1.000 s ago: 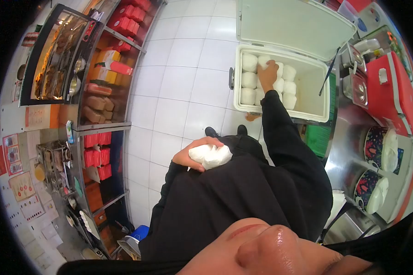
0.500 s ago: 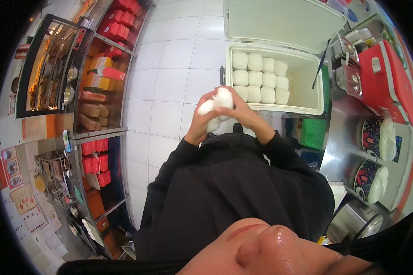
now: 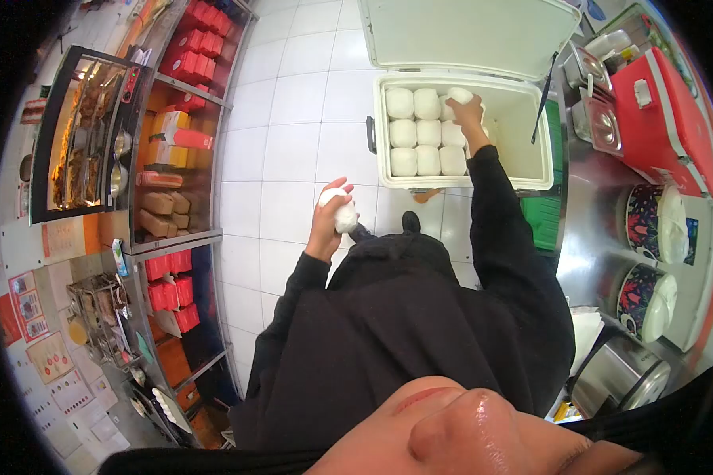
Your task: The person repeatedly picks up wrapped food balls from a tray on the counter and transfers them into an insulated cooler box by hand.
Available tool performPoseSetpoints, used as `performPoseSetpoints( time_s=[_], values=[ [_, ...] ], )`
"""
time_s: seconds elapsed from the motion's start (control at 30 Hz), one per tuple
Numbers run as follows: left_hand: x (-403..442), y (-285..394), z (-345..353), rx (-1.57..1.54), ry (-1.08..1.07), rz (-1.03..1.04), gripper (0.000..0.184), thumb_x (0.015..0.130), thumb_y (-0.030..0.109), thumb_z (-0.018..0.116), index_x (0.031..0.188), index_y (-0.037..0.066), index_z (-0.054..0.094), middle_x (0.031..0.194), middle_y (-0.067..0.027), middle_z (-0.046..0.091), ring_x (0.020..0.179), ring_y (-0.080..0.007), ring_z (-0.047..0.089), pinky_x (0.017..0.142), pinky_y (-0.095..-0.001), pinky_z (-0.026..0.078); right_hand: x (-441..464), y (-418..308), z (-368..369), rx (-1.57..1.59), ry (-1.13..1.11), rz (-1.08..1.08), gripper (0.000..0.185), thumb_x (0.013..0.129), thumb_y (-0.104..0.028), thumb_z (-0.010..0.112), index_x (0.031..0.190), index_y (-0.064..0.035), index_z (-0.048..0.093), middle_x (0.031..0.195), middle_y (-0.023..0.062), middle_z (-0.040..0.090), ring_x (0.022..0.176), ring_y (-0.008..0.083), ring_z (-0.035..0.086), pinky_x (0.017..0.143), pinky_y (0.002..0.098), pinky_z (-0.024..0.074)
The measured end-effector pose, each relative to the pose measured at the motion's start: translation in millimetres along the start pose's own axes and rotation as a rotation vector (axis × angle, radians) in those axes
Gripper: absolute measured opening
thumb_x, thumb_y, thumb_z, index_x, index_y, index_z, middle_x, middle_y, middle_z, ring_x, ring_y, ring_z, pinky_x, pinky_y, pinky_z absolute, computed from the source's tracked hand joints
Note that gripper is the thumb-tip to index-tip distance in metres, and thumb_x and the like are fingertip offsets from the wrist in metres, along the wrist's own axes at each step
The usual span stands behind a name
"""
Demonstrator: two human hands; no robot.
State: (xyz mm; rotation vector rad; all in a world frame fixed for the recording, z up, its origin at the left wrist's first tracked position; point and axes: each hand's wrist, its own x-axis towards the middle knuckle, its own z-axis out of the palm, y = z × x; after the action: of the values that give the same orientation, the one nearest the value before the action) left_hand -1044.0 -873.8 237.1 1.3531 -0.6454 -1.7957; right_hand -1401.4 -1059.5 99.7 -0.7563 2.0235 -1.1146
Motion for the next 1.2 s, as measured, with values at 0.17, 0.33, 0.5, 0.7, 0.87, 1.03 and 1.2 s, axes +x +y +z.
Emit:
performPoseSetpoints(
  time_s=[0.17, 0.33, 0.5, 0.7, 0.87, 1.03, 1.2],
  values=[
    [-24, -17, -10, -0.009, 0.060, -0.005, 0.062, 0.078, 0.018, 0.063, 0.137, 0.010, 0.045, 0.130, -0.0132, 0.053, 0.097, -0.0207, 0.057, 0.078, -0.0390, 0.055, 32, 53, 25, -0.319, 0.118, -0.364, 0.066, 0.069, -0.020, 0.079, 0.127, -0.0022, 0.050, 0.119, 0.0194, 0.062, 0.108, 0.0374, 0.060, 0.092, 0.0399, 0.0493],
    [-32, -22, -11, -0.082, 0.075, -0.003, 0.060, 0.082, 0.020, 0.060, 0.138, 0.010, 0.043, 0.122, -0.0117, 0.054, 0.098, -0.0212, 0.057, 0.079, -0.0398, 0.054, 17, 58, 20, -0.247, 0.155, -0.453, 0.056, 0.072, -0.017, 0.078, 0.123, -0.0054, 0.056, 0.116, 0.0164, 0.065, 0.107, 0.0336, 0.062, 0.092, 0.0404, 0.0485],
    [-24, -10, 11, -0.133, 0.031, 0.111, 0.051, 0.093, 0.029, 0.057, 0.137, 0.010, 0.042, 0.114, -0.0091, 0.053, 0.098, -0.0190, 0.057, 0.080, -0.0387, 0.054, -59, -4, 6, -0.238, 0.160, -0.745, 0.056, 0.075, -0.021, 0.078, 0.125, -0.0067, 0.055, 0.112, 0.0139, 0.064, 0.106, 0.0309, 0.060, 0.092, 0.0389, 0.0480],
    [27, 3, 86, 0.077, 0.016, 0.413, 0.049, 0.100, 0.044, 0.047, 0.134, 0.009, 0.045, 0.116, -0.0069, 0.053, 0.103, -0.0163, 0.055, 0.085, -0.0343, 0.051, -234, -80, -28, 0.181, -1.046, -0.642, 0.076, 0.085, -0.030, 0.072, 0.147, -0.0096, 0.032, 0.136, 0.0108, 0.045, 0.128, 0.0188, 0.040, 0.099, 0.0363, 0.0438],
    [46, 7, 109, 0.364, -0.089, 0.357, 0.062, 0.102, 0.055, 0.024, 0.140, 0.010, 0.043, 0.147, -0.0119, 0.030, 0.136, -0.0222, 0.025, 0.114, -0.0383, 0.020, -195, -69, -46, 0.709, -0.974, 0.139, 0.056, 0.087, -0.018, 0.064, 0.137, -0.0077, 0.039, 0.121, 0.0150, 0.055, 0.095, 0.0338, 0.064, 0.076, 0.0475, 0.0575],
    [46, -27, 69, 0.479, -0.094, 0.305, 0.069, 0.099, 0.062, 0.019, 0.147, 0.016, 0.038, 0.158, -0.0107, 0.012, 0.145, -0.0332, 0.000, 0.116, -0.0504, -0.001, -86, -22, -63, 0.658, -0.373, 0.204, 0.069, 0.079, -0.016, 0.070, 0.138, -0.0082, 0.037, 0.121, 0.0135, 0.054, 0.109, 0.0285, 0.055, 0.095, 0.0470, 0.0464],
    [18, -43, 27, 0.262, 0.125, 0.057, 0.079, 0.092, 0.072, 0.022, 0.148, 0.017, 0.036, 0.159, -0.0153, 0.013, 0.142, -0.0414, 0.009, 0.112, -0.0609, 0.007, 33, 63, -54, -0.017, 0.017, -0.266, 0.080, 0.073, -0.023, 0.075, 0.139, -0.0059, 0.032, 0.127, 0.0210, 0.050, 0.110, 0.0345, 0.050, 0.093, 0.0461, 0.0435]
  ],
)
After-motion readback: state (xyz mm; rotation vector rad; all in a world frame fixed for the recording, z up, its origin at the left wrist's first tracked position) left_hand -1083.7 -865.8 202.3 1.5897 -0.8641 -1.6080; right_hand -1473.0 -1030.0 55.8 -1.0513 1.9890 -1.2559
